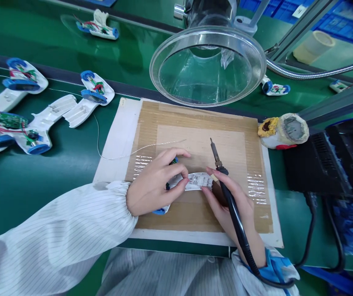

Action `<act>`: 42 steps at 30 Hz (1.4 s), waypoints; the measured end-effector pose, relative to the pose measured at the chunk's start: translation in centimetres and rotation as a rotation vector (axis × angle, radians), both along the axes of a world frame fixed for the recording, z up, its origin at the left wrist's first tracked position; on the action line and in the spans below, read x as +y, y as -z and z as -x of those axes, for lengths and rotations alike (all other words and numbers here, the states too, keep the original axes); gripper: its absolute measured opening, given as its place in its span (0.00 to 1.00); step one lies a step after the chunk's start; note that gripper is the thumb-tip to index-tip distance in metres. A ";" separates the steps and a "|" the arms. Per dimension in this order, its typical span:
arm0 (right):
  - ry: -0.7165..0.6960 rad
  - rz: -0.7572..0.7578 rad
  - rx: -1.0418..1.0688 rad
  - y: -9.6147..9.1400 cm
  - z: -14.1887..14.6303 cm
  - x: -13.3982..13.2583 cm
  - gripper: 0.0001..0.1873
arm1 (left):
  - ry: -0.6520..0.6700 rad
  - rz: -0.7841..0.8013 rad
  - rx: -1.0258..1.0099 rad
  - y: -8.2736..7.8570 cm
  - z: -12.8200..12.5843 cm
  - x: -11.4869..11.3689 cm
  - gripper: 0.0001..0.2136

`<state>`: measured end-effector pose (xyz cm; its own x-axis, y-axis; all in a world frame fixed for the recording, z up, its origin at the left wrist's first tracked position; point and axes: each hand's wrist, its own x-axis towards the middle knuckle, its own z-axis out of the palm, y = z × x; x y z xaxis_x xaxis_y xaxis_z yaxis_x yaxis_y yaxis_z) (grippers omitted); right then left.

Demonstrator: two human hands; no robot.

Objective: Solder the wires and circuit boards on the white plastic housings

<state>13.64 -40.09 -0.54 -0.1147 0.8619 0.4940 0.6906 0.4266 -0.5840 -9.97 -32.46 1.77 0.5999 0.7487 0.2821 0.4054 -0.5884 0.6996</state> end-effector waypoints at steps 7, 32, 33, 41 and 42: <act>0.080 -0.046 0.080 -0.5 1.4 -0.3 0.34 | 0.007 -0.006 -0.004 0.1 0.1 0.0 0.08; 0.042 -0.037 0.038 -0.7 2.2 0.3 0.30 | 0.017 -0.033 0.006 0.2 0.2 0.1 0.08; 0.032 -0.020 0.050 -0.7 2.2 0.3 0.30 | 0.015 -0.044 0.009 0.2 0.2 0.1 0.08; 0.040 0.033 0.078 -0.4 2.2 0.3 0.29 | 0.075 -0.210 0.102 -0.3 1.0 0.9 0.10; 0.043 0.036 0.077 -0.3 2.2 0.3 0.30 | 0.077 -0.215 0.106 -0.4 1.0 0.9 0.10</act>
<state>11.44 -39.78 -0.19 -0.0399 0.8824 0.4688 0.6601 0.3755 -0.6506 -10.95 -31.60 2.18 0.6874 0.6293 0.3625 0.4183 -0.7511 0.5108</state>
